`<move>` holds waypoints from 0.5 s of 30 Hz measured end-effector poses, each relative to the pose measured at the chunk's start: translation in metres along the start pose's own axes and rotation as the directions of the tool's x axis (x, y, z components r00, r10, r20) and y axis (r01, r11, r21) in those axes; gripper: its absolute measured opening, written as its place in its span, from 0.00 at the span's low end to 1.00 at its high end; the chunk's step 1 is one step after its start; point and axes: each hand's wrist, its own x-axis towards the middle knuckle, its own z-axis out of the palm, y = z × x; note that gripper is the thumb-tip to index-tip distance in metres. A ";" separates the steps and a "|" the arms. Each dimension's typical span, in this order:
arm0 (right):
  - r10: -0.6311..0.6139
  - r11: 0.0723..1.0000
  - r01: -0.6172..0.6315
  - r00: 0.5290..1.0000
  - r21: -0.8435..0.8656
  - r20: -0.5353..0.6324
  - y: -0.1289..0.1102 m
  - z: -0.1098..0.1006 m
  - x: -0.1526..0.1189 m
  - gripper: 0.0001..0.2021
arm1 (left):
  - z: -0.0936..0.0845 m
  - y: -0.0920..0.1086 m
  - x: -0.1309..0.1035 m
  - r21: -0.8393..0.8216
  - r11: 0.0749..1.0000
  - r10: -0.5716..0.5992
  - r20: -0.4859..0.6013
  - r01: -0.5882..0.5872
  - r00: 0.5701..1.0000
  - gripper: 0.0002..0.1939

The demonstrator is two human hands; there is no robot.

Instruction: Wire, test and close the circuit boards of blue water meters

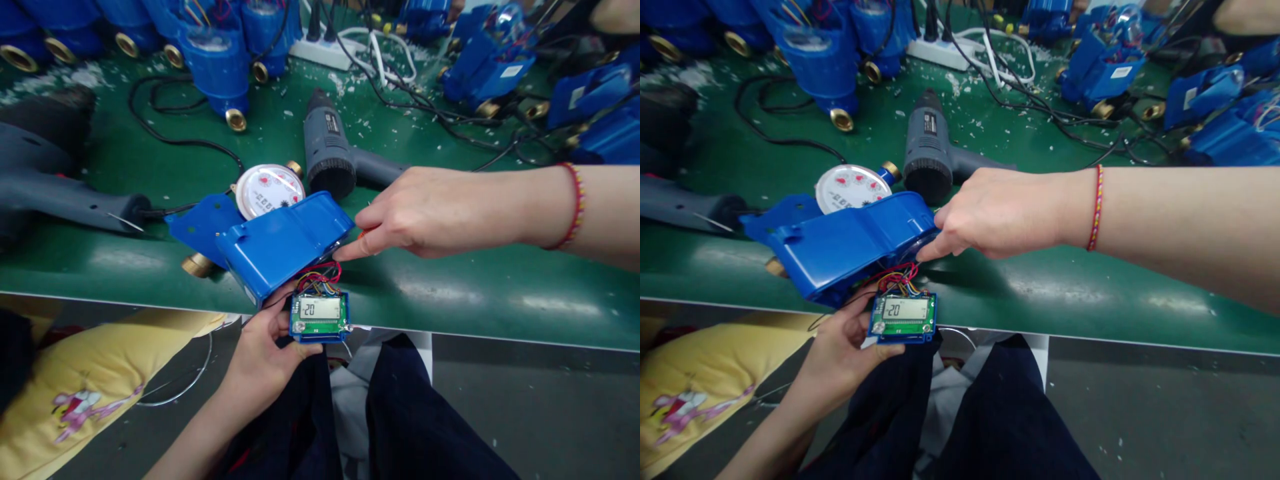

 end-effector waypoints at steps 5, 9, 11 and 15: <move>-0.028 0.999 0.030 0.997 0.028 -0.068 0.006 0.009 -0.002 0.32 | -0.001 -0.002 -0.001 0.017 1.000 -0.020 -0.049 0.021 0.999 0.39; -0.020 0.999 0.023 0.994 0.031 -0.105 0.008 0.017 -0.003 0.29 | 0.001 0.003 -0.001 0.005 0.999 -0.033 -0.045 0.033 0.998 0.42; -0.026 0.999 0.022 0.992 -0.030 -0.126 0.007 0.020 -0.001 0.26 | 0.002 0.006 -0.001 0.004 0.999 -0.038 -0.049 0.038 0.998 0.41; 0.005 0.988 -0.040 0.974 -0.148 -0.227 -0.002 0.024 0.003 0.20 | 0.004 0.012 0.000 0.015 0.999 -0.029 -0.051 0.030 0.998 0.39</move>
